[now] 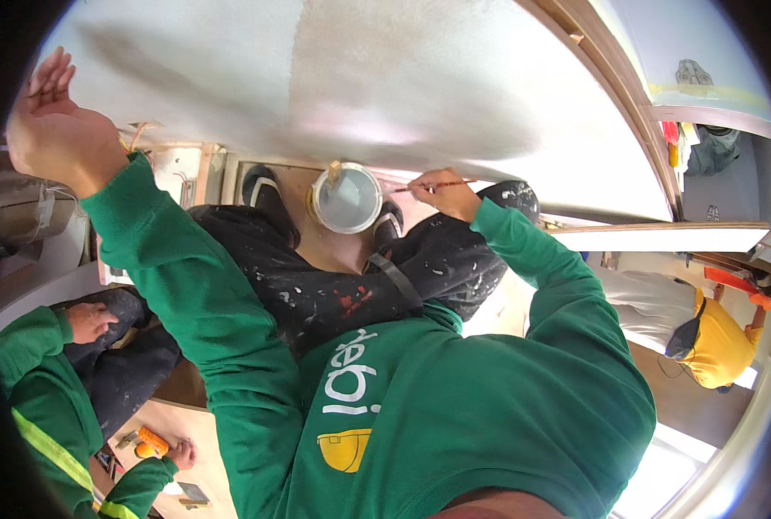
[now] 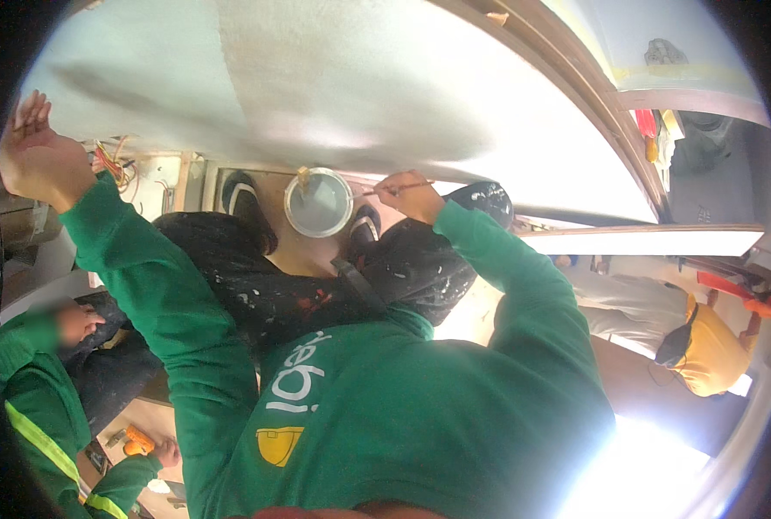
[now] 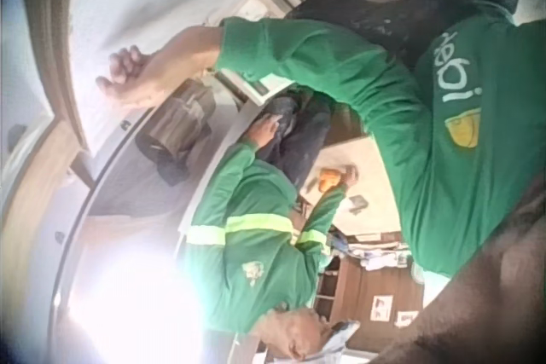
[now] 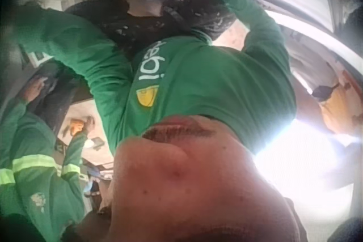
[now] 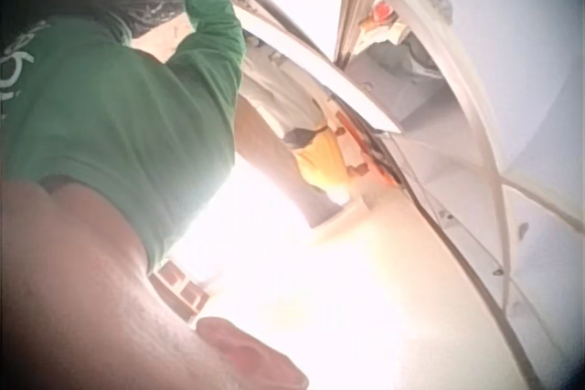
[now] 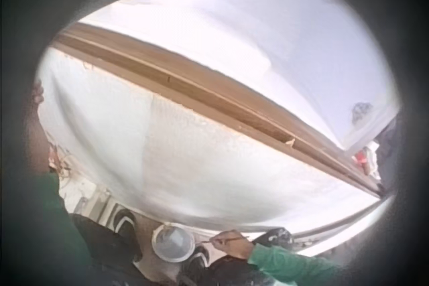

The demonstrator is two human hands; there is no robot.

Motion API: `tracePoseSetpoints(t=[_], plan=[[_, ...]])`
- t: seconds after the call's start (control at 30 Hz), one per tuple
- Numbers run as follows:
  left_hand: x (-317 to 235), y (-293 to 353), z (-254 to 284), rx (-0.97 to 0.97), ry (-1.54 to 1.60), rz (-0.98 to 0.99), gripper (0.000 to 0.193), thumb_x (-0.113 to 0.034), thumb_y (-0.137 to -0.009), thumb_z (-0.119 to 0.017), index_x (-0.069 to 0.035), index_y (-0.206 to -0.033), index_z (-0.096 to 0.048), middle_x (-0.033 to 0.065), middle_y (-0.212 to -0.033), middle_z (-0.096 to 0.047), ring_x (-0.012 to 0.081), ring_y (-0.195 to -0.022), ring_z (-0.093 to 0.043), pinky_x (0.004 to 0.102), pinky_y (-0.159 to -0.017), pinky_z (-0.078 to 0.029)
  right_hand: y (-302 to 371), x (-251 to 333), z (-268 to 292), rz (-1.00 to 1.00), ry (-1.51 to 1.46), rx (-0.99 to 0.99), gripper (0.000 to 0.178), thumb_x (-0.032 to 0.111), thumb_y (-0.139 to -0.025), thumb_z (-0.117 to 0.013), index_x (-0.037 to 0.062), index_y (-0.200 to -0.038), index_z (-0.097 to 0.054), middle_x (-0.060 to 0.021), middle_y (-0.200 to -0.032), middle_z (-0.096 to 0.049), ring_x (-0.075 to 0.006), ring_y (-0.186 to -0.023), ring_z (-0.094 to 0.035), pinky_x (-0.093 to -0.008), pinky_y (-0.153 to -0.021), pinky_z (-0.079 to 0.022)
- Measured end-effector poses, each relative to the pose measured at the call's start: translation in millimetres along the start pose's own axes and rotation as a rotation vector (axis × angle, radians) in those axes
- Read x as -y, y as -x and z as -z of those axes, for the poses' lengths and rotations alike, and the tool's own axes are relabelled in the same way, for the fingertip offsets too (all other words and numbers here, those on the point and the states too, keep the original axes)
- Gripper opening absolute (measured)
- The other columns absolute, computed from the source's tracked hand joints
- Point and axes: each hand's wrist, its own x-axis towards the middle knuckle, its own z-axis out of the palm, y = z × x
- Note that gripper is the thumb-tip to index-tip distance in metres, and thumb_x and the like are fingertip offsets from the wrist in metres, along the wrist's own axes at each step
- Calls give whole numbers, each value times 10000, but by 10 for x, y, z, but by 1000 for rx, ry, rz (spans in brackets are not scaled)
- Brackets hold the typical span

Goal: The person paints the edges of a wooden ceiling structure using a small brush and a container of white paint. They repeatedly dip the brush into the paint and apply it to the trim while another worker is visible in the background.

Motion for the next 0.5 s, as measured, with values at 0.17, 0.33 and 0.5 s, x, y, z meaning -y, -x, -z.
tracePoseSetpoints(t=[0.17, 0.33, 0.5], plan=[[-131, 179, -92, 34, -27, -78, 419, -253, -1036, -526, 78, -1205, -719, 141, -902, -716, 207, -850, -672, 340, -834, -541, 121, -102, -78, 105, -158, 67, 344, 335, -1037, -614, 81, -1217, -760, -192, -1197, -739, -333, -1088, -704, -425, -979, -555], [-300, 363, -330, 8, -151, -49, 361, -247, -1068, -520, 22, -1209, -715, 26, -839, -553, 153, -848, -543, 309, -822, -448, 112, -195, -121, 205, -65, 165, 311, 290, -927, -696, 61, -1131, -749, -173, -1067, -718, -329, -1012, -694, -445, -883, -555], [-251, 389, -382, -17, -34, 43, 326, -234, -1070, -527, 22, -1172, -700, 30, -833, -556, 145, -806, -513, 301, -783, -429, 128, -19, -281, -3, -202, 188, 314, 280, -994, -657, 62, -1206, -739, -170, -1003, -736, -290, -881, -718, -414, -835, -585]])
